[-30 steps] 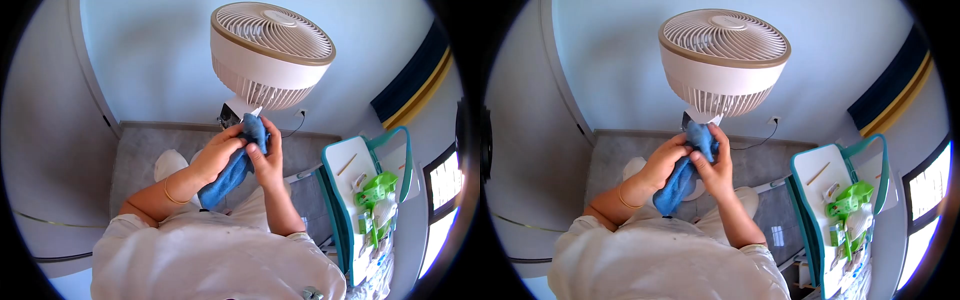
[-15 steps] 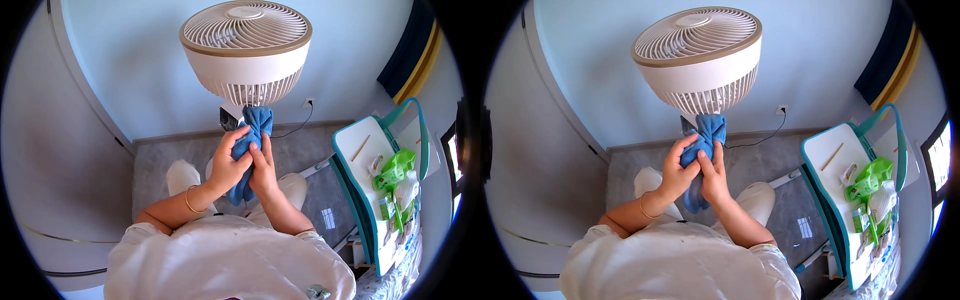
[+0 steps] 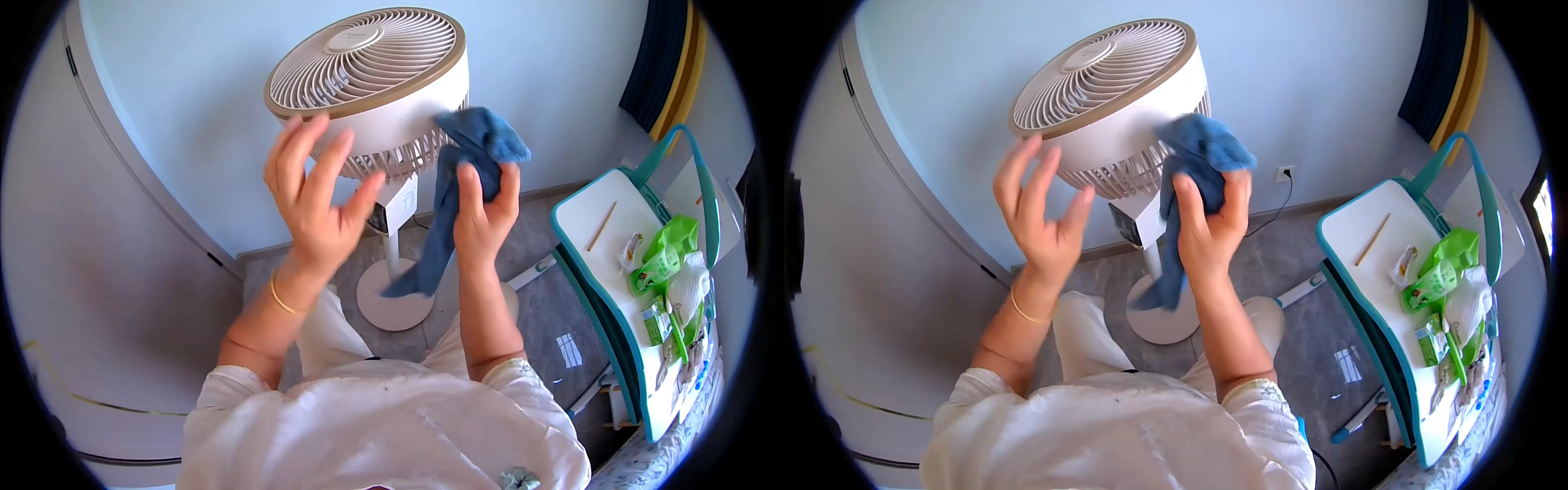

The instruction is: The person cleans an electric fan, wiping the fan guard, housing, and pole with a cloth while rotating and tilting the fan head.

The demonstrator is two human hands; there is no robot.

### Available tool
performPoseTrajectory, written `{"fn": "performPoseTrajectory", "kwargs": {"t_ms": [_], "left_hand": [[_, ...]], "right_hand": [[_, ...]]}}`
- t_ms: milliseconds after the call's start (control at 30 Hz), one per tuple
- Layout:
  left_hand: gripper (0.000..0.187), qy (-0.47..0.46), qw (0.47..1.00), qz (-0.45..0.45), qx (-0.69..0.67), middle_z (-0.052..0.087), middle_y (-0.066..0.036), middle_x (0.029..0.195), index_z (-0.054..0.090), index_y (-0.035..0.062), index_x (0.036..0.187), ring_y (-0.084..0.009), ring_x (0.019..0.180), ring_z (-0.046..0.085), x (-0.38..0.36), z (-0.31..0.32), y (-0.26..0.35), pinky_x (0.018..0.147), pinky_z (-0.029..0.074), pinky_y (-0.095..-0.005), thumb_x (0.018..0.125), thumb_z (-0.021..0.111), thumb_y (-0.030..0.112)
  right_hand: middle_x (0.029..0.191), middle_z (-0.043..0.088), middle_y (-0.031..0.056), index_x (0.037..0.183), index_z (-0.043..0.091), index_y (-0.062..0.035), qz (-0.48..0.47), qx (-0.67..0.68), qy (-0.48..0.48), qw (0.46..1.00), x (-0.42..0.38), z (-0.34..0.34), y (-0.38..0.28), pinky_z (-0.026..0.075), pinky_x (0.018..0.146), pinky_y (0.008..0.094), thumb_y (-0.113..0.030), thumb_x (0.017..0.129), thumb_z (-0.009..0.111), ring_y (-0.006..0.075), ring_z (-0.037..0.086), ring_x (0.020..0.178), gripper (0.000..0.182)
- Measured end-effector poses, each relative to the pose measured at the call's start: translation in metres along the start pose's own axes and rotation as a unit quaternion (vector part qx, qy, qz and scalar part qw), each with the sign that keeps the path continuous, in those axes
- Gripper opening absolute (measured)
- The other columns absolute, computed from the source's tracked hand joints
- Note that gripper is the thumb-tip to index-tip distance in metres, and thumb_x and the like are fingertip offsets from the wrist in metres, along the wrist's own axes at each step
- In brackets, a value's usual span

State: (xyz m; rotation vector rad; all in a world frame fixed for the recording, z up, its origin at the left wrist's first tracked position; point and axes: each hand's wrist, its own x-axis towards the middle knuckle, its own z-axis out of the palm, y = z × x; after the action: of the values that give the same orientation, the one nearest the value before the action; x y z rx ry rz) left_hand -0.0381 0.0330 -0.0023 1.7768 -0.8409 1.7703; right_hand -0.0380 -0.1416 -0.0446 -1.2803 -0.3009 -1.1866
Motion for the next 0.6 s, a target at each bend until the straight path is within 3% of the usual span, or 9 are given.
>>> {"fn": "performPoseTrajectory", "kwargs": {"t_ms": [100, 167, 300, 333, 433, 467, 533, 567, 600], "left_hand": [[0.039, -0.014, 0.994, 0.083, 0.064, 0.06, -0.006, 0.112, 0.066, 0.0065, 0.111, -0.0259, 0.108, 0.051, 0.025, 0.01, -0.011, 0.092, 0.036, -0.0364, 0.076, 0.075, 0.02], [0.038, -0.014, 0.992, 0.099, 0.078, 0.062, -0.006, 0.108, 0.067, 0.0047, 0.11, -0.025, 0.102, 0.054, 0.029, 0.02, -0.011, 0.091, 0.038, -0.0352, 0.074, 0.075, 0.014], [0.043, 0.014, 0.994, 0.063, 0.088, 0.061, -0.006, 0.106, 0.065, 0.005, 0.113, -0.0235, 0.1, 0.053, 0.025, 0.03, -0.017, 0.089, 0.036, -0.034, 0.071, 0.077, 0.01], [0.05, -0.01, 0.993, 0.064, 0.099, 0.055, -0.009, 0.119, 0.06, 0.004, 0.12, -0.0245, 0.108, 0.049, 0.02, 0.029, -0.021, 0.092, 0.036, -0.036, 0.074, 0.077, 0.014], [0.063, 0.055, 0.994, 0.019, 0.097, 0.041, -0.015, 0.134, 0.05, 0.0022, 0.13, -0.0272, 0.119, 0.041, 0.011, 0.034, -0.025, 0.099, 0.033, -0.0401, 0.078, 0.077, 0.023], [0.081, 0.018, 0.995, -0.03, 0.094, 0.028, -0.02, 0.142, 0.033, 0.0006, 0.14, -0.0294, 0.129, 0.031, 0.008, 0.029, -0.031, 0.105, 0.029, -0.0438, 0.079, 0.076, 0.032], [0.095, 0.051, 0.979, -0.195, -0.001, 0.031, -0.019, 0.14, 0.025, -0.0003, 0.143, -0.0323, 0.131, 0.029, -0.002, 0.03, -0.049, 0.107, 0.026, -0.0448, 0.075, 0.078, 0.04], [0.102, 0.066, 0.958, -0.276, -0.049, 0.033, -0.019, 0.139, 0.021, -0.0007, 0.145, -0.0338, 0.132, 0.028, -0.008, 0.03, -0.059, 0.108, 0.024, -0.0452, 0.073, 0.079, 0.043], [0.115, 0.043, 0.904, -0.373, -0.204, 0.023, -0.019, 0.146, 0.009, -0.0011, 0.147, -0.0325, 0.137, 0.022, -0.013, 0.029, -0.07, 0.112, 0.02, -0.0462, 0.07, 0.08, 0.046]], "right_hand": [[0.117, 0.053, 0.0205, 0.1, 0.065, -0.0047, -0.225, -0.201, 0.023, 0.953, 0.021, 0.02, -0.011, 0.049, 0.082, 0.0356, 0.002, 0.064, 0.074, 0.0324, 0.058, 0.097, 0.038], [0.118, 0.05, 0.0218, 0.097, 0.065, -0.0063, -0.272, -0.214, 0.016, 0.938, 0.021, 0.032, -0.017, 0.046, 0.087, 0.0409, 0.0, 0.058, 0.076, 0.037, 0.054, 0.106, 0.04], [0.119, 0.047, 0.0211, 0.096, 0.065, -0.0086, -0.293, -0.209, 0.007, 0.933, 0.024, 0.038, -0.021, 0.048, 0.082, 0.0414, -0.007, 0.052, 0.082, 0.0369, 0.053, 0.104, 0.047], [0.118, 0.048, 0.0211, 0.096, 0.065, -0.0089, -0.29, -0.221, 0.014, 0.931, 0.028, 0.038, -0.021, 0.048, 0.082, 0.0412, -0.006, 0.052, 0.082, 0.0369, 0.053, 0.103, 0.047], [0.114, 0.049, 0.0217, 0.095, 0.064, -0.0105, -0.288, -0.248, 0.044, 0.924, 0.05, 0.037, -0.014, 0.049, 0.08, 0.0398, -0.003, 0.054, 0.079, 0.0377, 0.054, 0.1, 0.045], [0.113, 0.05, 0.0212, 0.094, 0.064, -0.0111, -0.292, -0.26, 0.064, 0.918, 0.062, 0.036, -0.011, 0.05, 0.074, 0.0386, -0.001, 0.056, 0.076, 0.0363, 0.057, 0.095, 0.041], [0.111, 0.051, 0.021, 0.093, 0.063, -0.0121, -0.247, -0.244, 0.084, 0.934, 0.082, 0.033, -0.008, 0.052, 0.069, 0.0398, 0.0, 0.061, 0.073, 0.0352, 0.059, 0.091, 0.036], [0.112, 0.051, 0.0211, 0.093, 0.063, -0.0122, -0.241, -0.242, 0.093, 0.935, 0.094, 0.031, -0.001, 0.051, 0.069, 0.042, -0.003, 0.062, 0.074, 0.0354, 0.058, 0.091, 0.034], [0.112, 0.051, 0.0215, 0.093, 0.063, -0.0121, -0.213, -0.23, 0.092, 0.945, 0.097, 0.031, 0.005, 0.051, 0.07, 0.0423, -0.004, 0.062, 0.075, 0.0356, 0.058, 0.093, 0.034]]}}
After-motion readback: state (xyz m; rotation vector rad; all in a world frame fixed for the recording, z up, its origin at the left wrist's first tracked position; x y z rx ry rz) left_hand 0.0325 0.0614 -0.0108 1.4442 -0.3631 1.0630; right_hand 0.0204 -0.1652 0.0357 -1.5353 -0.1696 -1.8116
